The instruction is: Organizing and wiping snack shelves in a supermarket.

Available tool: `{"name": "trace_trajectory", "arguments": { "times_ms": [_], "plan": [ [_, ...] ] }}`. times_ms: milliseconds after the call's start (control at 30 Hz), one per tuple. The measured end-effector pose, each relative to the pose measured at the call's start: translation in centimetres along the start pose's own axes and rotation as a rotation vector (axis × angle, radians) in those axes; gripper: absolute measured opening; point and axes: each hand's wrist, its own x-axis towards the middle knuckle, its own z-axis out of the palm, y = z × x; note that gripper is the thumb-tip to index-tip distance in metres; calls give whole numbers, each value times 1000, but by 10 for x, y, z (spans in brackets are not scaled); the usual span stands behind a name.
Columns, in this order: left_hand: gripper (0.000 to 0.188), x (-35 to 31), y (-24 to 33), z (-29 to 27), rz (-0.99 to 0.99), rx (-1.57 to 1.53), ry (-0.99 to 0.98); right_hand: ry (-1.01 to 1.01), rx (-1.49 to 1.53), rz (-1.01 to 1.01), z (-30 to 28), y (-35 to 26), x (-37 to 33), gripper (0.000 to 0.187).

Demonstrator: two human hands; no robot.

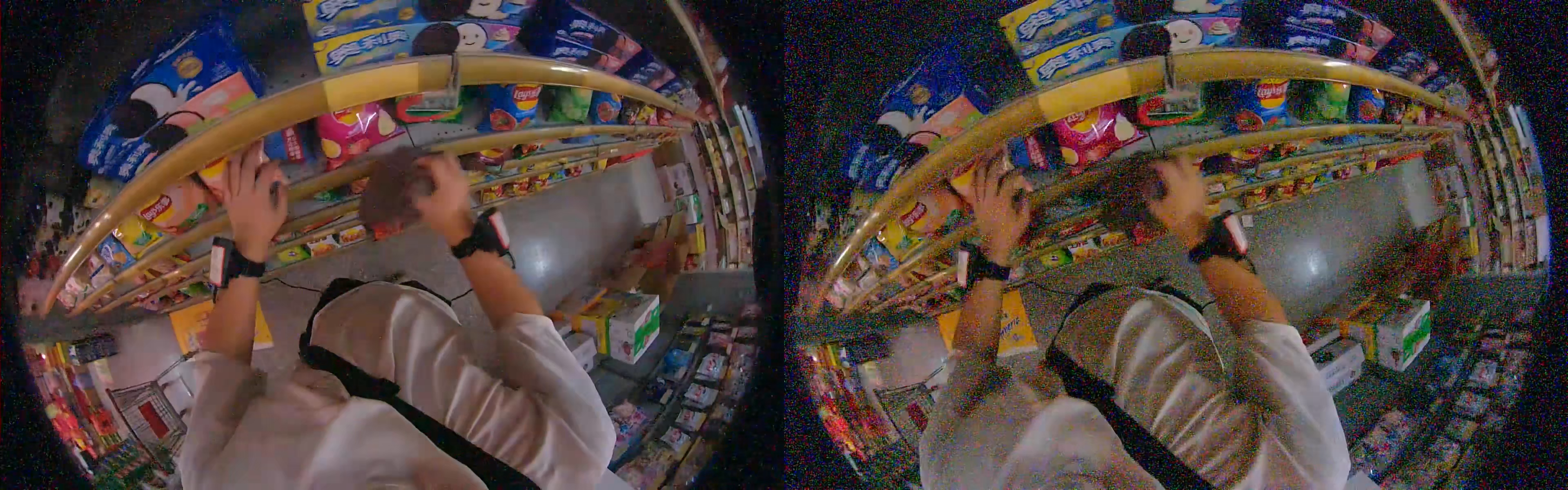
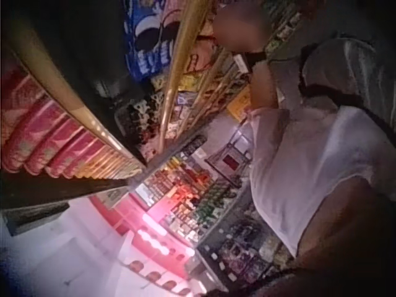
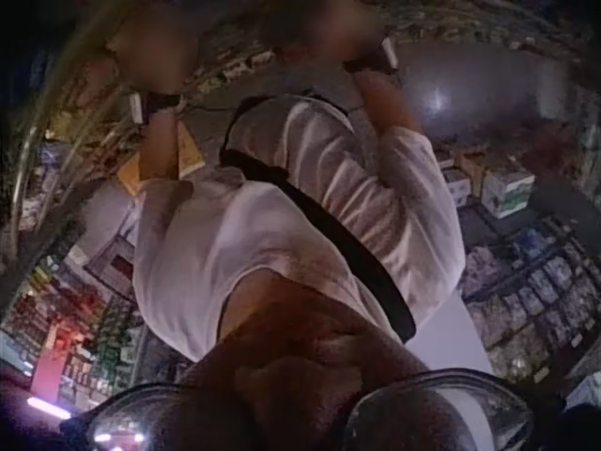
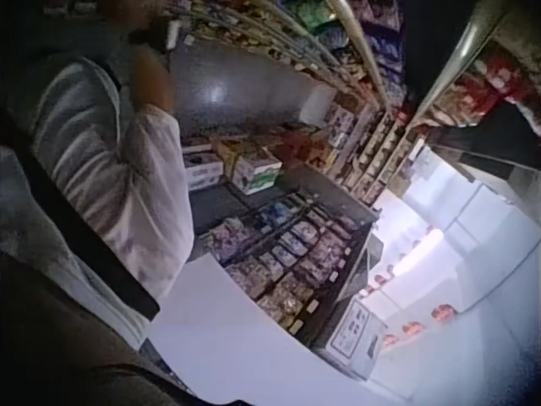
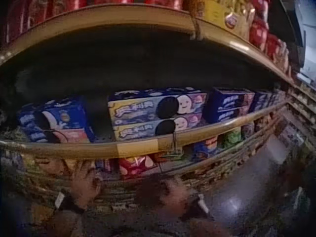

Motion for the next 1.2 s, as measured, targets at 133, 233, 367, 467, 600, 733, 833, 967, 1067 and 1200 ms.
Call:
{"name": "trace_trajectory", "arguments": {
  "times_ms": [133, 233, 367, 467, 600, 733, 833, 967, 1067, 1200],
  "plan": [
    [38, -2, -1, -2, -8, 70, 11, 180, -33, 161, 4, 80, 8, 51],
    [34, -6, -1, 6, -81, 29, 74, 262, -39, 128, 23, 73, 5, 38],
    [34, -13, 26, 30, -6, -224, 289, 216, -21, 70, 27, 32, 16, 38],
    [35, -9, 77, 37, 66, -466, 133, 156, -1, -93, 9, 53, 14, 39],
    [37, 7, 133, 52, 73, -657, -119, 77, -136, -46, -10, 97, 3, 43],
    [43, 9, 164, 72, 175, -691, -191, 145, 2, 28, -15, 134, -7, 42],
    [46, 1, 181, 93, 107, -678, -246, 256, -24, 33, -39, 153, 2, 41],
    [57, 18, 234, 122, 35, -537, -219, 298, -45, -28, -81, 213, 8, 40],
    [66, 32, 291, 134, -88, -328, -216, 161, 48, 17, -119, 248, 11, 40],
    [75, 39, 326, 149, -272, -56, -265, 231, -115, 153, -158, 336, 5, 42]
  ]
}}
